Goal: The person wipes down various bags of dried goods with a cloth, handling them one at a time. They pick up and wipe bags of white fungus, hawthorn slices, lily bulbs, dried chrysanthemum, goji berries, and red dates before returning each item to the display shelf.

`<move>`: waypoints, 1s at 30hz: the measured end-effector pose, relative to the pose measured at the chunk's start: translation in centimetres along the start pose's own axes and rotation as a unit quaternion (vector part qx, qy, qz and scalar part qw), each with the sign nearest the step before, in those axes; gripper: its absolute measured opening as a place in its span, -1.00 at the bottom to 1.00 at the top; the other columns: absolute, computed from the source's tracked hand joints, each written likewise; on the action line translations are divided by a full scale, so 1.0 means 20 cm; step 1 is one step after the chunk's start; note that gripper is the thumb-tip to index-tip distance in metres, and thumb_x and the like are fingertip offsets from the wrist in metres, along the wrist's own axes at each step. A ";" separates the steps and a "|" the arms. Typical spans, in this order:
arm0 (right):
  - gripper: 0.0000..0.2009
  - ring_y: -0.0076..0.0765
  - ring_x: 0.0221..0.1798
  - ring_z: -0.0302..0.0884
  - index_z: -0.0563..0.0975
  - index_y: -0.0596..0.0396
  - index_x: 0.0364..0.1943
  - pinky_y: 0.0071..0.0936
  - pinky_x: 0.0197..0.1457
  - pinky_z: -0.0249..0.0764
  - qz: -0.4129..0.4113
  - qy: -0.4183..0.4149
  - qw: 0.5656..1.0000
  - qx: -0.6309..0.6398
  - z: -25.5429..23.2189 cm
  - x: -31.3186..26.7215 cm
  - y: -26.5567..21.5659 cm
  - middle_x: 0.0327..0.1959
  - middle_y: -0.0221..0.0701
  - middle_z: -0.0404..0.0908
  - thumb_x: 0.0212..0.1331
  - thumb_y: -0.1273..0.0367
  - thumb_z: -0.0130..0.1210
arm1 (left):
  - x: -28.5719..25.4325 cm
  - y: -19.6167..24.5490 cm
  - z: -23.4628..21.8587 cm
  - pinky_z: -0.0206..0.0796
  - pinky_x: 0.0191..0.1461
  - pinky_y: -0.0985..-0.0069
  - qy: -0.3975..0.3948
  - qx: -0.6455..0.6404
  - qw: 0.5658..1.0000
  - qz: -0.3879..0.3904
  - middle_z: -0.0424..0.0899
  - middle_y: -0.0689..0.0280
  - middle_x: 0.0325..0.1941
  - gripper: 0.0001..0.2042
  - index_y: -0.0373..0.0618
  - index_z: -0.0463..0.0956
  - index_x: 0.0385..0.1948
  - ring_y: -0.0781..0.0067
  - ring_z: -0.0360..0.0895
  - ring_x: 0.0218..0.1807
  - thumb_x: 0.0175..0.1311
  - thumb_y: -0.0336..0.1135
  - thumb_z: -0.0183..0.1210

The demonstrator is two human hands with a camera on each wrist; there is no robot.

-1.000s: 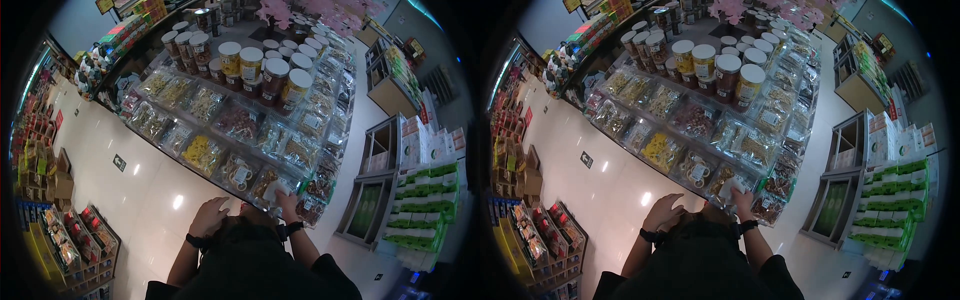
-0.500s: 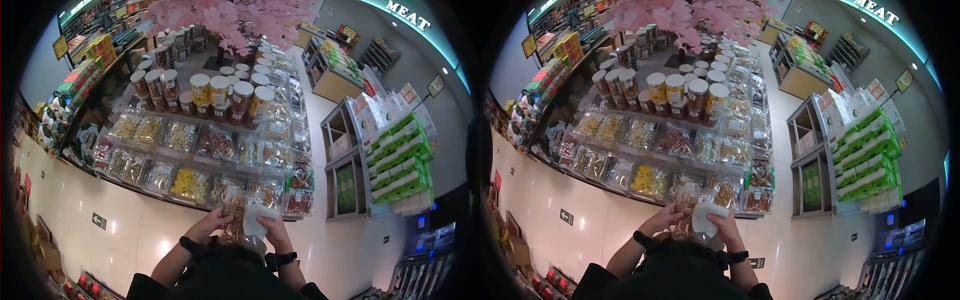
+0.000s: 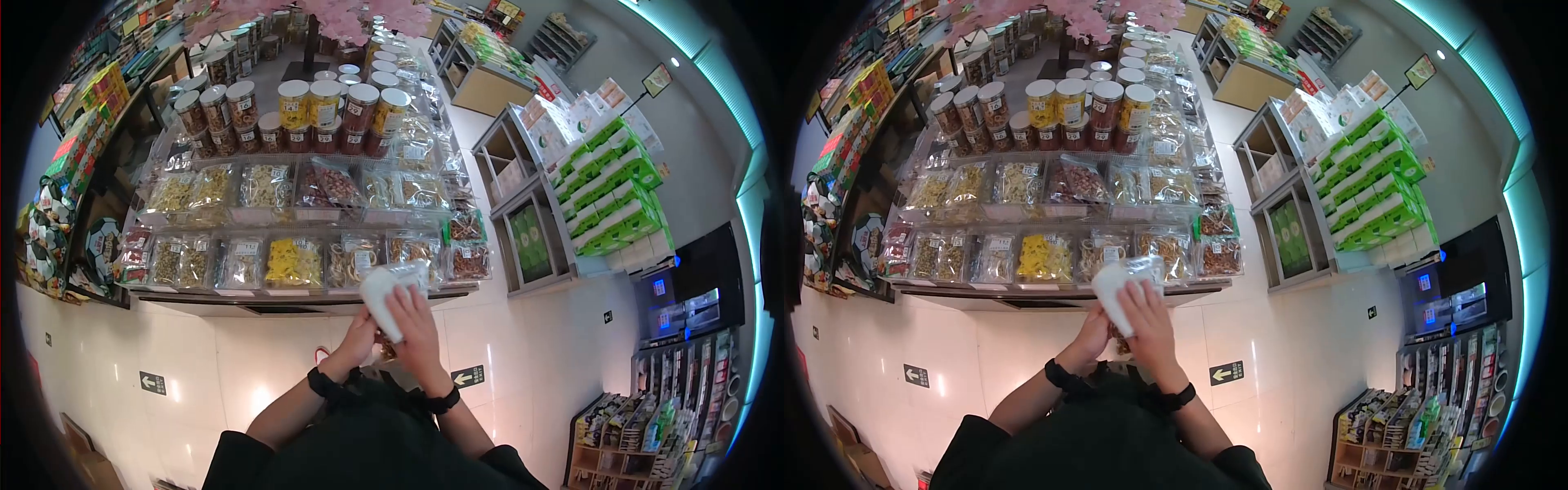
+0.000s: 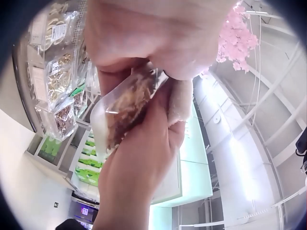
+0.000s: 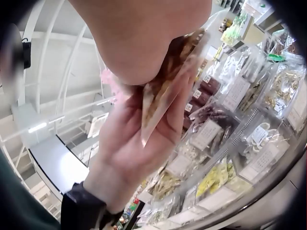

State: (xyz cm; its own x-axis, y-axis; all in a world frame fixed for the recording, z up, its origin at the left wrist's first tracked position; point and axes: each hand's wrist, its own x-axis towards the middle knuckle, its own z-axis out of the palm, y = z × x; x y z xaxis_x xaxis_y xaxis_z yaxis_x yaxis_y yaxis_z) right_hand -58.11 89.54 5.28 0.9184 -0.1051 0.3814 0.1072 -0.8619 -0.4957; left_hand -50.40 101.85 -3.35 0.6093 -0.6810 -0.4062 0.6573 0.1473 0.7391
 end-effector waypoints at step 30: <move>-0.58 -0.27 0.35 0.49 0.49 0.03 0.31 -0.28 0.40 0.43 0.313 0.024 0.863 0.396 -0.69 -1.26 0.55 0.24 -0.26 0.61 0.37 0.45 0.09 | -0.61 -0.64 0.75 0.41 0.35 0.28 0.087 -0.101 0.977 0.166 0.44 0.24 0.36 -0.57 -0.02 0.17 0.44 0.32 0.50 0.28 0.64 -0.16 -0.11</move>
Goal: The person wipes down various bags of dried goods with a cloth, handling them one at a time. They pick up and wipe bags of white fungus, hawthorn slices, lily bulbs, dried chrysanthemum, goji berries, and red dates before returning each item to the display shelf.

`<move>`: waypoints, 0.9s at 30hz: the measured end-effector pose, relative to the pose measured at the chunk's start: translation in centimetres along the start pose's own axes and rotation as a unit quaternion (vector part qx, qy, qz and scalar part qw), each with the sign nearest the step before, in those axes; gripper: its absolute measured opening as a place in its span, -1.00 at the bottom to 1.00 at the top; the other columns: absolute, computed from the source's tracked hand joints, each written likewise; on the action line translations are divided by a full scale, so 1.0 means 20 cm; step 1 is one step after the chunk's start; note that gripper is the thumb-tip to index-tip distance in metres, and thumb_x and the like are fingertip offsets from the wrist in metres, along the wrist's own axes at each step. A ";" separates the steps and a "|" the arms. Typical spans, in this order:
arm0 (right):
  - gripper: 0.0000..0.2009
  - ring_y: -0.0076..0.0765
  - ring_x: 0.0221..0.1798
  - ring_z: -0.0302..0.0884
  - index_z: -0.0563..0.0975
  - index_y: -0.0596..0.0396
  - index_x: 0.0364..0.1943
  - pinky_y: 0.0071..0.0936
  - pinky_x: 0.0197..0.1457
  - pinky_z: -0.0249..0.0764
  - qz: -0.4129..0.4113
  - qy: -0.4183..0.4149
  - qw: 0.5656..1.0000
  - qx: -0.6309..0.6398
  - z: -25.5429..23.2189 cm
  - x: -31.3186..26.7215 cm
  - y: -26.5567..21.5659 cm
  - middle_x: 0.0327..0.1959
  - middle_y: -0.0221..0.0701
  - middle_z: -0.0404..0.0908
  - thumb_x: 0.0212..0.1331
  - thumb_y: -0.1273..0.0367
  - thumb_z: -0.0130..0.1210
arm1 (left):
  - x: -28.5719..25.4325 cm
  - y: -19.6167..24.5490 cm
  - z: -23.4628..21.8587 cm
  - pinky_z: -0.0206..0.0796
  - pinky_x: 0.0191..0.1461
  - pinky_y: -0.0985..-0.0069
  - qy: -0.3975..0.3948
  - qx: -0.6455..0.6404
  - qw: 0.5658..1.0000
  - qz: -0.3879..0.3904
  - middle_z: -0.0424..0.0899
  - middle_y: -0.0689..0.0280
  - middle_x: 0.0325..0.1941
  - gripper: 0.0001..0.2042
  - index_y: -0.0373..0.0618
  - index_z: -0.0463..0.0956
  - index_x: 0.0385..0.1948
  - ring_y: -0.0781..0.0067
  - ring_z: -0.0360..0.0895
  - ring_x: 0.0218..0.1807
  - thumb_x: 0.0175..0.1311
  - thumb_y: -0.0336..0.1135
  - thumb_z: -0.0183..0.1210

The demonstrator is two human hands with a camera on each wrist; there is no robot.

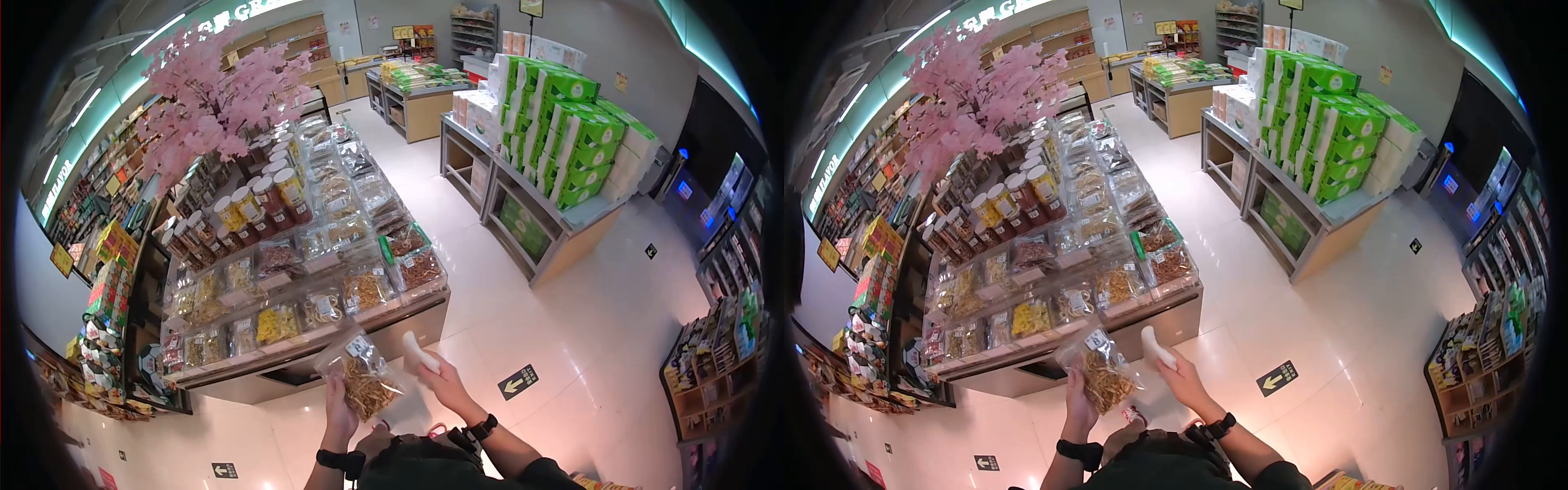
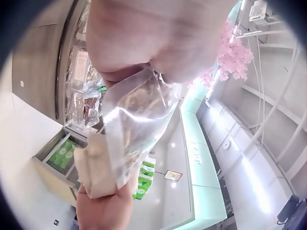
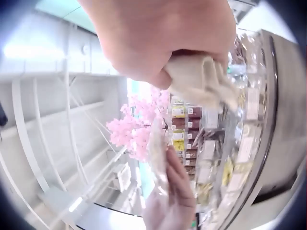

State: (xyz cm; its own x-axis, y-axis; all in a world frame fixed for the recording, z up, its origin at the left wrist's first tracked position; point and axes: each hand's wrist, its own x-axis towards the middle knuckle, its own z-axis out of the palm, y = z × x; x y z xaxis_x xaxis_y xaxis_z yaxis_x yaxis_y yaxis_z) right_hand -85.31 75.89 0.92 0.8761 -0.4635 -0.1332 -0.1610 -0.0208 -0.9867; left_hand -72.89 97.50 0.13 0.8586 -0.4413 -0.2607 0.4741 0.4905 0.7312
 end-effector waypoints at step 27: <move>-0.47 0.28 0.64 -0.09 0.31 0.09 0.46 0.05 0.64 -0.12 -0.321 0.055 0.937 -0.127 0.09 -0.10 -0.13 0.60 -0.04 0.07 0.43 0.29 0.02 | -0.17 -0.27 0.48 -0.07 0.64 0.17 -0.239 0.085 0.966 -0.048 0.03 0.27 0.66 -0.08 0.09 -0.16 0.61 0.22 0.09 0.62 0.37 0.45 -0.10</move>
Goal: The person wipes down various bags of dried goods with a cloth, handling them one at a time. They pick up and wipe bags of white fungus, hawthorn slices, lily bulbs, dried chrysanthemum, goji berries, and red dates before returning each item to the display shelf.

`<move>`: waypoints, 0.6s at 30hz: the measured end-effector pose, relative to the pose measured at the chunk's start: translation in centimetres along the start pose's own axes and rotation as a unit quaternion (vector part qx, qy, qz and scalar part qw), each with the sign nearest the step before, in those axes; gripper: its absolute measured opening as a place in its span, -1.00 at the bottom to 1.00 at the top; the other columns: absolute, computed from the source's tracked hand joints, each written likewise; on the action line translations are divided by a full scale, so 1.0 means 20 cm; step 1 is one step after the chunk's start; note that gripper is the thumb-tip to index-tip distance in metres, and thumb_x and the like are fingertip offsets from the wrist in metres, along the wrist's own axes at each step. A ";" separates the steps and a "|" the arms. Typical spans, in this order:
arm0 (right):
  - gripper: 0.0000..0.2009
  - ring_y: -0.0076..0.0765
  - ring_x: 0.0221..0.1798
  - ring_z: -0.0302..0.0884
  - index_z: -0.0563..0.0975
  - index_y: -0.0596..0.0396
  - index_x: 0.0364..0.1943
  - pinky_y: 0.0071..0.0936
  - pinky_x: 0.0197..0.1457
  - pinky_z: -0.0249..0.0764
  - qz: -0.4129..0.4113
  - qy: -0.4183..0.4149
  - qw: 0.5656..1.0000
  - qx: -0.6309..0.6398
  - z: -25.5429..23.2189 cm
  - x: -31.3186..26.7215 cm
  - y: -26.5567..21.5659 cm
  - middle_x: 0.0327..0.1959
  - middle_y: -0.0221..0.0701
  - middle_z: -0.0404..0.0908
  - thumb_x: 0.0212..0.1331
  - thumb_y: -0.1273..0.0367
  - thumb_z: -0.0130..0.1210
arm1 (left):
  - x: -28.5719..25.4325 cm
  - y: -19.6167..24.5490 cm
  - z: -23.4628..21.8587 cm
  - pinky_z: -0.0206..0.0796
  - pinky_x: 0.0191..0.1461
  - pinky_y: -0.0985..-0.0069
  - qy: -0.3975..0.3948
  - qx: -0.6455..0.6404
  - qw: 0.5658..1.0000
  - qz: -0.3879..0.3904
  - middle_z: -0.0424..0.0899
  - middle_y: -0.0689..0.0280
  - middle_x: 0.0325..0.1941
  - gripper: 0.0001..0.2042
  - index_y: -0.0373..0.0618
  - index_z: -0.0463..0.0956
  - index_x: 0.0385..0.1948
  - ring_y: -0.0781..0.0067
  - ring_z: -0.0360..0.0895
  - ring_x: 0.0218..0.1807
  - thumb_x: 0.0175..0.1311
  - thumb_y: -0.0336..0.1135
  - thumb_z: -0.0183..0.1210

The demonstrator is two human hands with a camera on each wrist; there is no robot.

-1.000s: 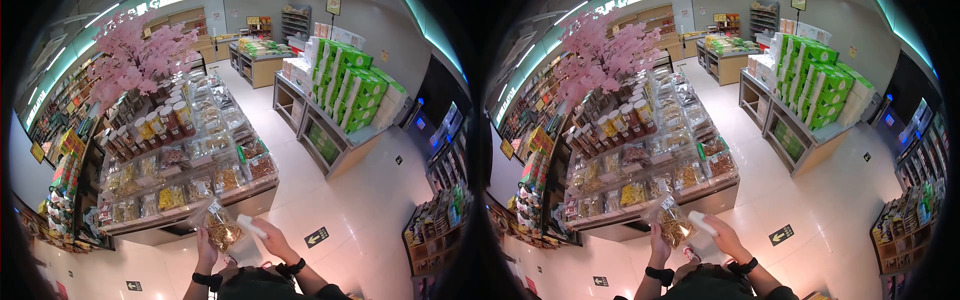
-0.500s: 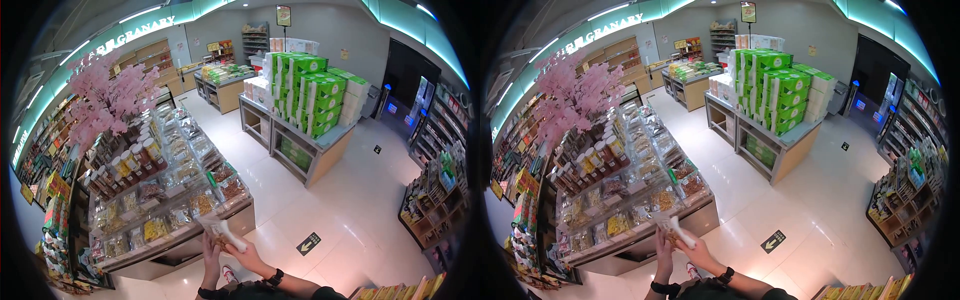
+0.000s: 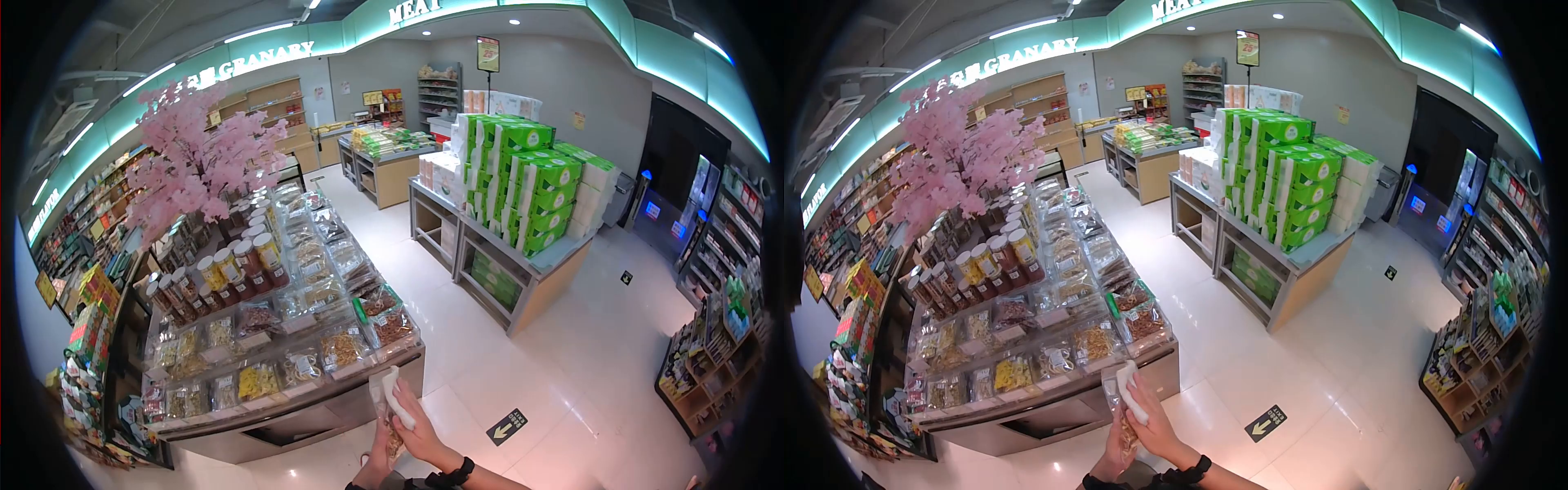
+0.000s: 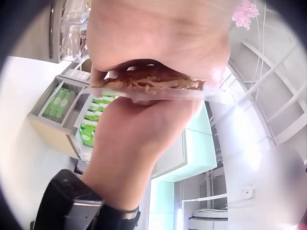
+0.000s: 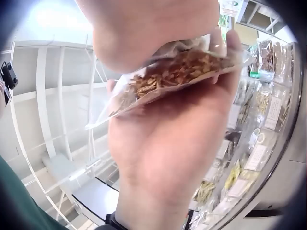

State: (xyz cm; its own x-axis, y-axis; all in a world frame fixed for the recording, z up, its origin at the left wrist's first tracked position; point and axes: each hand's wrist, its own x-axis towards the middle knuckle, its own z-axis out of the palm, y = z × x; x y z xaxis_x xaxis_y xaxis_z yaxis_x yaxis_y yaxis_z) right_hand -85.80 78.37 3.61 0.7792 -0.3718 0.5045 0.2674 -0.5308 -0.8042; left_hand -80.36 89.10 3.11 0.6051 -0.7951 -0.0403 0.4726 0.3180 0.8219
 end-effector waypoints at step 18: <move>-0.51 0.13 0.65 -0.06 0.32 0.18 0.45 -0.12 0.65 -0.09 0.171 0.027 0.972 0.159 0.01 -0.10 0.04 0.59 -0.02 0.10 0.51 0.29 -0.06 | -0.03 -0.24 -0.20 0.09 0.58 0.18 -0.027 -0.022 0.999 0.036 0.27 0.18 0.55 -0.29 0.07 -0.01 0.57 0.21 0.25 0.53 0.53 0.27 -0.20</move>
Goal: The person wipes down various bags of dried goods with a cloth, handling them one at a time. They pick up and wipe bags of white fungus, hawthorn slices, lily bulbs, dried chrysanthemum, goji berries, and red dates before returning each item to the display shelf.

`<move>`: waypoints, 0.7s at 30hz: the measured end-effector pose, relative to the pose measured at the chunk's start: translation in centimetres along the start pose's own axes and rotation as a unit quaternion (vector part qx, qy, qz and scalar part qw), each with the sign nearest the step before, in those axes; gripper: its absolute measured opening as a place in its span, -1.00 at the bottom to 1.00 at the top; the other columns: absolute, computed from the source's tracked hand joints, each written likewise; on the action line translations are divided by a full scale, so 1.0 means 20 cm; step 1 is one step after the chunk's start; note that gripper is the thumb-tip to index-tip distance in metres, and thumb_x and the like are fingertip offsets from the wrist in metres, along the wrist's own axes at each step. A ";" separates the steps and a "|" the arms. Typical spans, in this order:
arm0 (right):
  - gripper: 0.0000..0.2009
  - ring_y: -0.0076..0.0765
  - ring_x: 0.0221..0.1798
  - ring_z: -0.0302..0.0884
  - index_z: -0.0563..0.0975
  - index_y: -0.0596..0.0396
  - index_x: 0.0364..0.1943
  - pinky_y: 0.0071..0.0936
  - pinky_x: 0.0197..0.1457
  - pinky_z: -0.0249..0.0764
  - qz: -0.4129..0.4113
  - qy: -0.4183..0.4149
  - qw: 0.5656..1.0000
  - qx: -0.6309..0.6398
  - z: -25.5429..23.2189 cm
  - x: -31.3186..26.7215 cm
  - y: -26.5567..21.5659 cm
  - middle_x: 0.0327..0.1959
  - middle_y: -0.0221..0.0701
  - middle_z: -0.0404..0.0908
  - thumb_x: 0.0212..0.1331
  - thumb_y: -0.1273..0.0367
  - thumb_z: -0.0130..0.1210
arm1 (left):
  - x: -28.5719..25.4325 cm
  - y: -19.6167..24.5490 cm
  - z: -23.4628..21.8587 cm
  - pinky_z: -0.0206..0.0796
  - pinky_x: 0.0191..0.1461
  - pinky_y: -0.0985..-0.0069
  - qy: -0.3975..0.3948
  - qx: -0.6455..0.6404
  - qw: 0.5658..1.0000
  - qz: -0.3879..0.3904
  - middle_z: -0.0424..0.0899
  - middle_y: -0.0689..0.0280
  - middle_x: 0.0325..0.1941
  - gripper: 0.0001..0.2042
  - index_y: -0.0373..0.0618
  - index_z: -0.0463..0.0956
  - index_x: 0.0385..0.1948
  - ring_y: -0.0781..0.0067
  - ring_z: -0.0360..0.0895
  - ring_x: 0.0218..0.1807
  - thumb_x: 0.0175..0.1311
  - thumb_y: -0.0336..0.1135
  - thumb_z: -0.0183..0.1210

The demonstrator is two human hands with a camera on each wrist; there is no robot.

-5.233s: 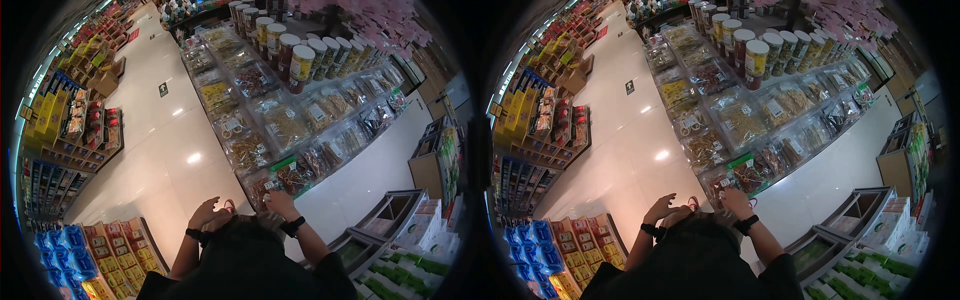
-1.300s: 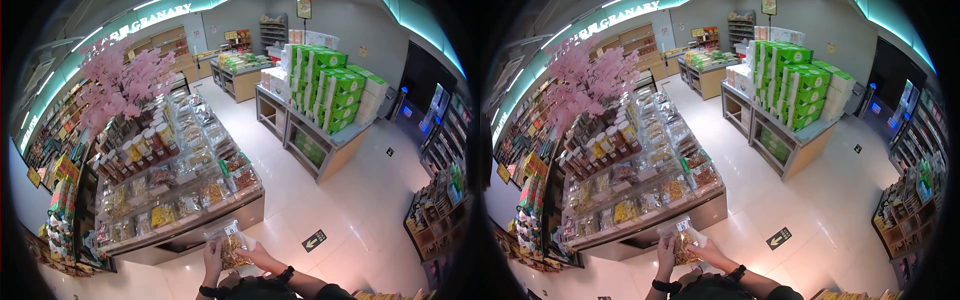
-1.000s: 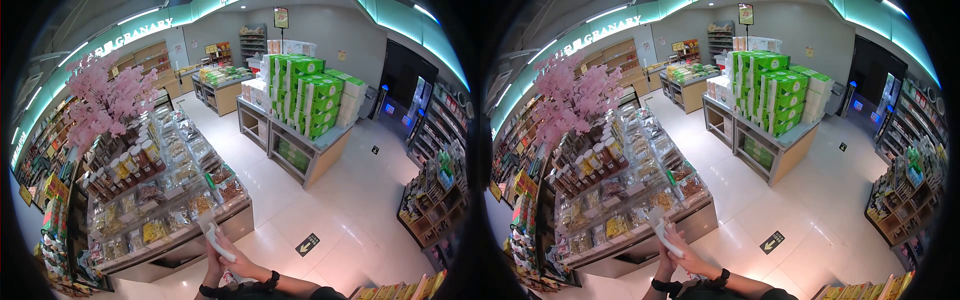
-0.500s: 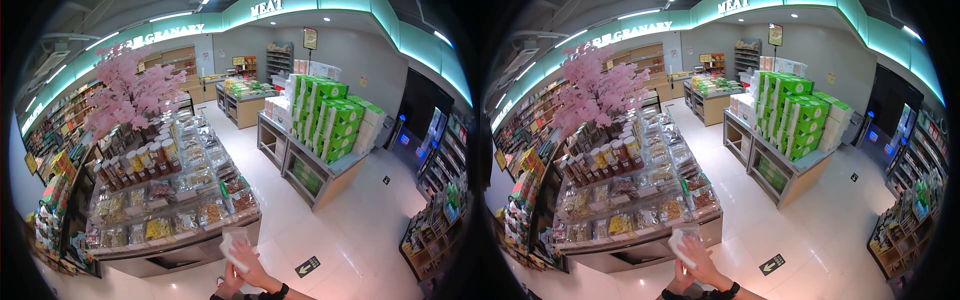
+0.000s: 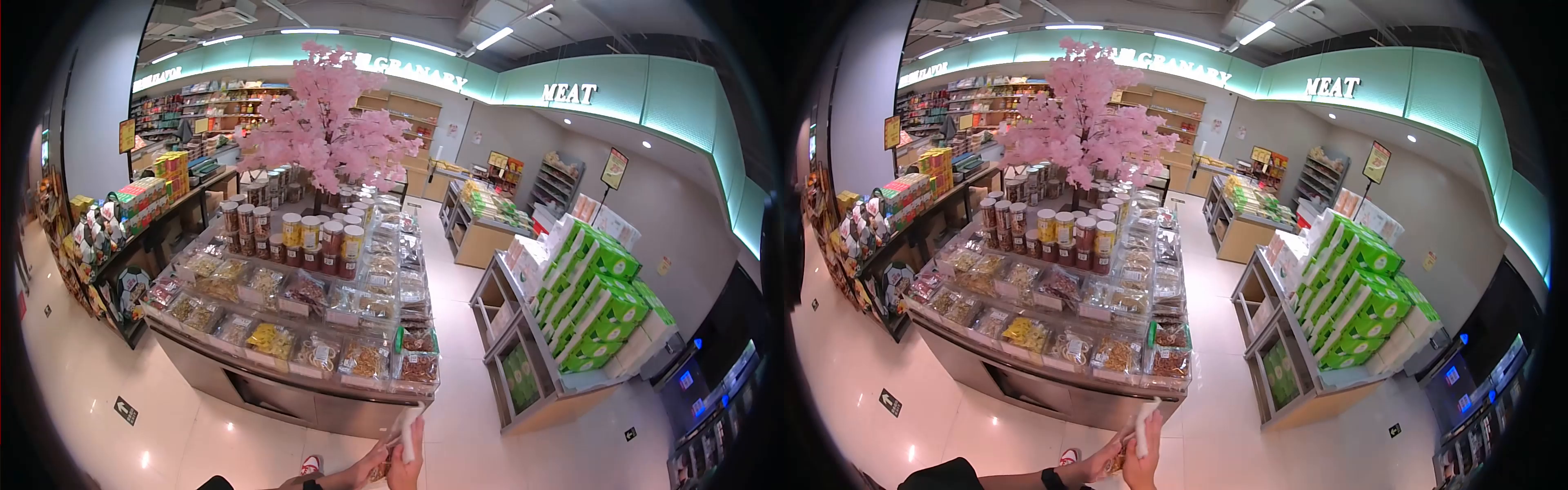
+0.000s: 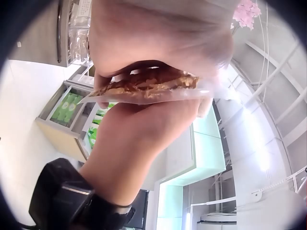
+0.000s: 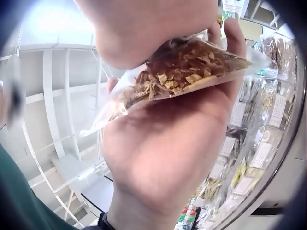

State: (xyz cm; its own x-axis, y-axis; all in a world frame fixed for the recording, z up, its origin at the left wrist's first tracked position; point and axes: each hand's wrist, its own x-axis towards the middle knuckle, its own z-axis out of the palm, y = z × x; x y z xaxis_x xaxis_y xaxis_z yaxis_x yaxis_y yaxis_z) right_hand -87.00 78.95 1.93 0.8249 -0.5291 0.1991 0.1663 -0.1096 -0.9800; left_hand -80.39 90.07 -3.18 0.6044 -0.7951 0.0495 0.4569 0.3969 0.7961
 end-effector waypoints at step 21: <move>-0.49 0.29 0.59 0.07 0.42 0.17 0.37 0.03 0.61 -0.02 -0.213 -0.138 0.950 -0.182 0.13 0.05 0.01 0.52 0.08 0.21 0.35 0.34 0.12 | 0.14 0.30 -0.10 0.22 0.50 0.32 0.055 -0.074 0.993 -0.072 0.18 0.29 0.58 -0.29 0.14 -0.15 0.61 0.30 0.27 0.52 0.57 0.27 -0.28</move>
State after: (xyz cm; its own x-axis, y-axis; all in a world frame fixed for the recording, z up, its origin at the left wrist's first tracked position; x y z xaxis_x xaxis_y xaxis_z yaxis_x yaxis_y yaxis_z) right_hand -84.75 80.60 1.87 0.8431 -0.1373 0.5199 0.3600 -0.5741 -0.7354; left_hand -74.63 91.12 0.57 0.5896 -0.7971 -0.1304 0.6294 0.3523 0.6927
